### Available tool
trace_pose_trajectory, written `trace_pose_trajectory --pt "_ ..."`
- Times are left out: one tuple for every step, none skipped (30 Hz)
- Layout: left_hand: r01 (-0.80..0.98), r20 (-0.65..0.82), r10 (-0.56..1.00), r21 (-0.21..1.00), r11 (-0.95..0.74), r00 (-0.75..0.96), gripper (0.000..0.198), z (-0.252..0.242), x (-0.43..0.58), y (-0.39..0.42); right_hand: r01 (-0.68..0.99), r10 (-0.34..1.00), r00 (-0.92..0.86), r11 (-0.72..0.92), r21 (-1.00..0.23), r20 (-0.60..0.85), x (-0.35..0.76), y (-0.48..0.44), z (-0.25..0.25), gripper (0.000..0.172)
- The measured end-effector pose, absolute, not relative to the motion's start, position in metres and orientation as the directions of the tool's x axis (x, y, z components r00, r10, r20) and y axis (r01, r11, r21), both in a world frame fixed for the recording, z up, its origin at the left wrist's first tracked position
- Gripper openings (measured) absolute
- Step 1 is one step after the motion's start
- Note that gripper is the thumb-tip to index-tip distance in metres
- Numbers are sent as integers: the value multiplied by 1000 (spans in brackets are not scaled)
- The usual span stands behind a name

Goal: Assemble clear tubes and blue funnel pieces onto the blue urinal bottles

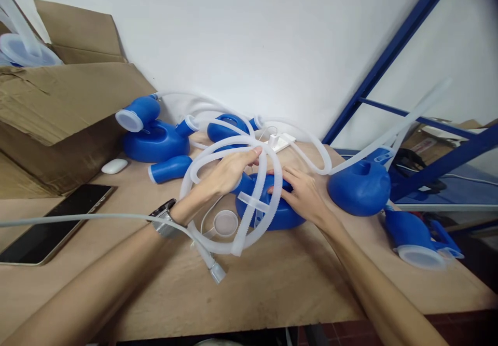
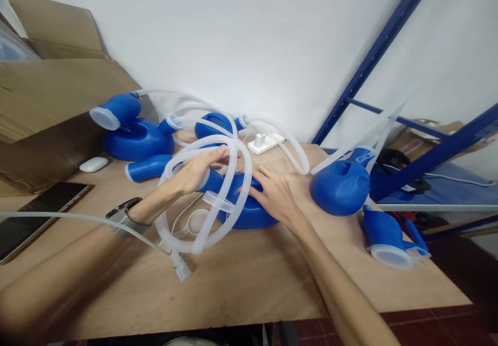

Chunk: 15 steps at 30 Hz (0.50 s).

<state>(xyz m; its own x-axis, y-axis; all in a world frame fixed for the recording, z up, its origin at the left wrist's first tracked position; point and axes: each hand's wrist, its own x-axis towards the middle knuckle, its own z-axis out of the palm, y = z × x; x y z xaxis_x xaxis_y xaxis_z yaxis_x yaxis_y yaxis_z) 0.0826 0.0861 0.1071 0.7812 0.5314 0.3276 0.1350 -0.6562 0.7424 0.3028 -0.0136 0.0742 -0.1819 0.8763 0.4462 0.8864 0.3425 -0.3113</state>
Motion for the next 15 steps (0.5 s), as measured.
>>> trace_pose_trajectory --pt "97 341 526 763 -639 779 60 108 83 87 883 874 -184 348 -315 449 303 -13 75 38" --pt "67 352 519 777 -626 779 55 110 83 87 881 872 -185 352 -317 454 303 -13 75 37" --pt "54 353 510 780 -623 784 51 111 83 88 878 868 -185 356 -319 460 303 -13 75 37" --pt "62 342 496 772 -632 798 49 113 83 89 876 865 -186 361 -321 465 303 -13 76 37" --pt "72 323 482 769 -636 814 48 114 82 89 873 863 -190 367 -322 468 302 -13 76 37" --pt "75 299 470 776 -626 830 49 116 82 89 868 860 -197 376 -323 470 302 -13 77 38" --pt "69 274 459 796 -601 845 51 117 81 90 863 857 -207 387 -326 472 302 -13 77 38" --pt "49 256 449 824 -564 856 52 118 80 90 855 855 -217 399 -330 471 302 -13 78 38" --pt "20 251 443 853 -522 861 54 118 79 90 849 854 -224 408 -337 470 302 -13 78 38" --pt "-15 257 443 877 -481 859 55 117 79 90 843 853 -228 414 -343 469 302 -13 79 37" --pt "-52 271 450 896 -442 851 57 116 79 89 840 853 -227 415 -349 470 303 -13 79 37" --pt "-89 289 467 910 -405 836 61 113 79 89 841 855 -221 411 -352 470 303 -13 79 37" --pt "-124 306 492 922 -368 815 65 111 81 89 845 858 -213 402 -352 468 304 -12 79 37" --pt "-156 317 526 932 -329 789 69 108 83 89 852 860 -203 391 -349 468 305 -12 79 37" --pt "-181 321 566 940 -291 759 73 105 85 89 860 863 -192 378 -344 467 305 -12 78 38"
